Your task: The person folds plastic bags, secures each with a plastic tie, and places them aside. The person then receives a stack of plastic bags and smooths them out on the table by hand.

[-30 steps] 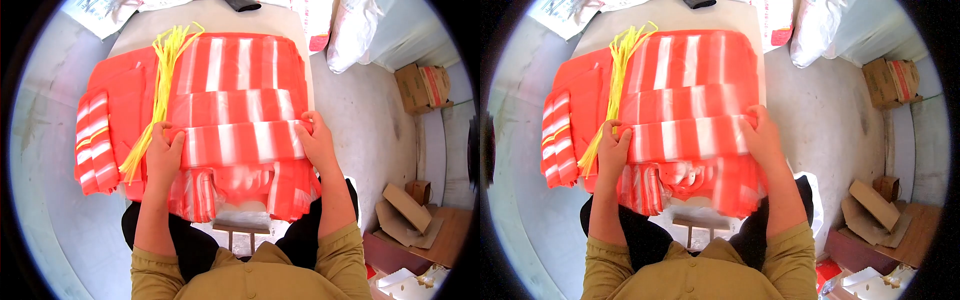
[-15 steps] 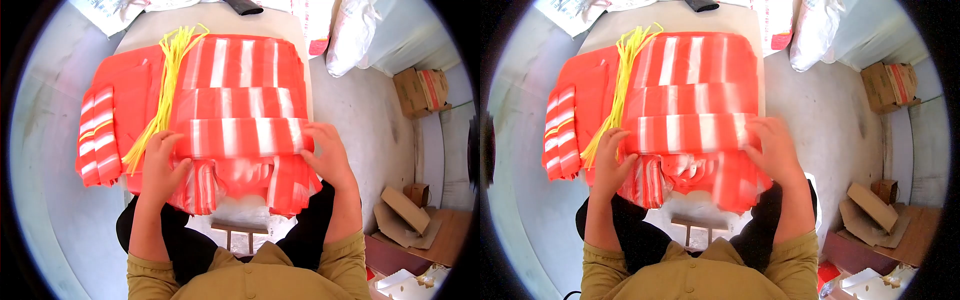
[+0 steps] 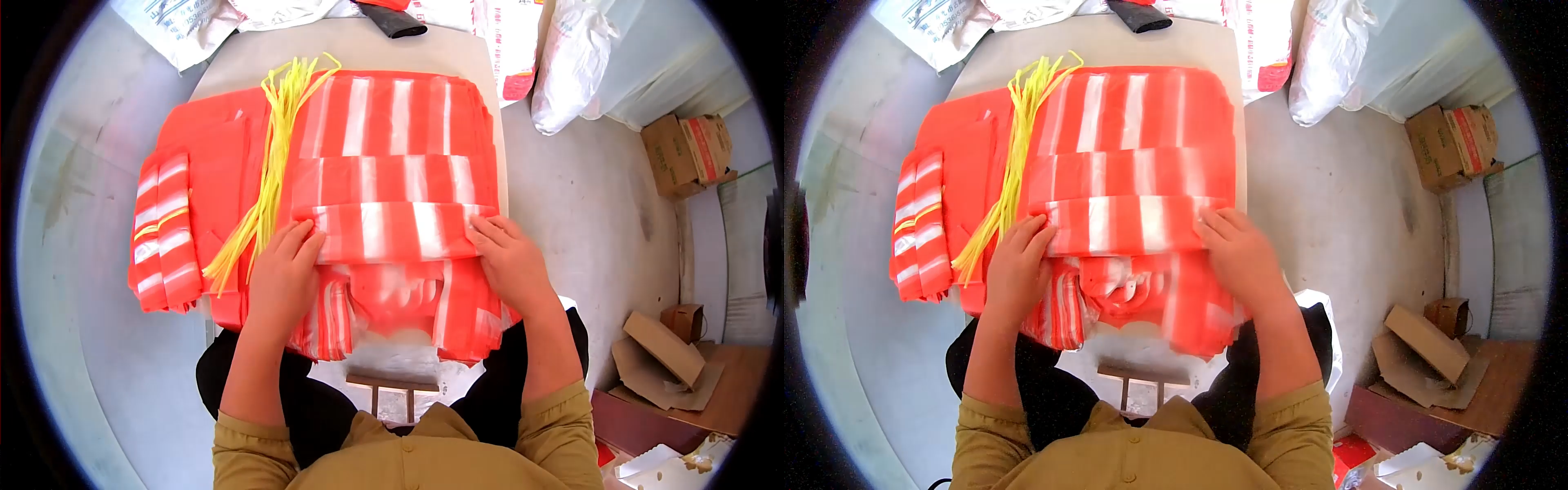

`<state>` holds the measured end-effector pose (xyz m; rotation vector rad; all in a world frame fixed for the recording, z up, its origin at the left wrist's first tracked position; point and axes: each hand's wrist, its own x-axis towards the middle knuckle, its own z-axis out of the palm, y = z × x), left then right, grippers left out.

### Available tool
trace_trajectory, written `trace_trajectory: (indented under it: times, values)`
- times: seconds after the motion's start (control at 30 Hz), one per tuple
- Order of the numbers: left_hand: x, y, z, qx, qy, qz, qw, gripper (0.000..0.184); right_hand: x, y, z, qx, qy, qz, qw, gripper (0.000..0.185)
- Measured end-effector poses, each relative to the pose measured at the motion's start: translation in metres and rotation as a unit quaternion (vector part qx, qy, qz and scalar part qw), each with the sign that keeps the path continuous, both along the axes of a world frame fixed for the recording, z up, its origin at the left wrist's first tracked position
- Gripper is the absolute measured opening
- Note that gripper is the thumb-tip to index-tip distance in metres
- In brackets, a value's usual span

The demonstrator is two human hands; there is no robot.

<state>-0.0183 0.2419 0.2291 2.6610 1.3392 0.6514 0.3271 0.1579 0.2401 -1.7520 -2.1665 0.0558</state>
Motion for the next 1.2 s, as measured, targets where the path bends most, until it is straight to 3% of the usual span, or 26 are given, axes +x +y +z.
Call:
trace_trajectory:
  times: [0.13, 0.27, 0.37, 0.43, 0.53, 0.6, 0.67, 0.73, 0.77, 0.87, 0.93, 1.07, 1.2]
  values:
    - [-0.004, 0.005, 0.003, 0.023, -0.017, -0.007, 1.0, 0.031, 0.005, 0.004, 0.011, 0.007, 0.033, 0.012, 0.999, 0.03]
    - [-0.01, 0.007, 0.019, 0.003, -0.068, -0.048, 0.997, 0.022, 0.017, 0.001, 0.03, -0.068, 0.172, -0.011, 0.983, 0.021]
    - [-0.024, -0.002, 0.014, -0.232, -0.225, 0.016, 0.946, 0.013, 0.024, -0.01, 0.036, -0.149, 0.347, -0.089, 0.922, 0.018]
    - [-0.024, -0.001, 0.011, -0.291, -0.298, 0.041, 0.908, 0.009, 0.027, -0.01, 0.038, -0.213, 0.437, -0.148, 0.861, 0.018]
    - [-0.012, 0.007, 0.005, -0.315, -0.379, 0.086, 0.866, 0.017, 0.017, 0.006, 0.039, -0.182, 0.437, -0.23, 0.85, 0.022]
    - [0.005, 0.014, 0.002, -0.28, -0.424, 0.129, 0.851, 0.024, 0.016, 0.019, 0.02, -0.097, 0.356, -0.24, 0.898, 0.028]
    - [0.014, 0.017, 0.002, -0.141, -0.284, 0.119, 0.941, 0.037, 0.013, 0.024, 0.009, -0.015, 0.237, -0.211, 0.948, 0.034]
    - [0.029, 0.014, 0.017, -0.01, -0.132, 0.074, 0.988, 0.042, 0.005, 0.027, 0.007, 0.061, 0.078, -0.144, 0.985, 0.041]
    - [0.034, 0.014, 0.016, -0.054, -0.137, 0.01, 0.989, 0.047, -0.003, 0.029, 0.006, 0.042, 0.087, -0.083, 0.992, 0.046]
    - [0.049, 0.008, 0.012, -0.047, -0.018, -0.124, 0.991, 0.052, -0.034, 0.035, 0.006, -0.007, 0.087, 0.065, 0.994, 0.061]
    - [0.056, 0.005, 0.007, -0.042, 0.014, -0.134, 0.99, 0.055, -0.052, 0.037, 0.005, -0.025, 0.05, 0.116, 0.992, 0.067]
    - [0.059, 0.008, 0.007, -0.091, 0.029, -0.127, 0.987, 0.066, -0.053, 0.04, 0.001, -0.039, 0.053, 0.112, 0.991, 0.07]
    - [0.052, 0.012, 0.006, -0.081, 0.048, -0.109, 0.99, 0.063, -0.038, 0.04, 0.002, -0.066, 0.055, 0.099, 0.991, 0.065]
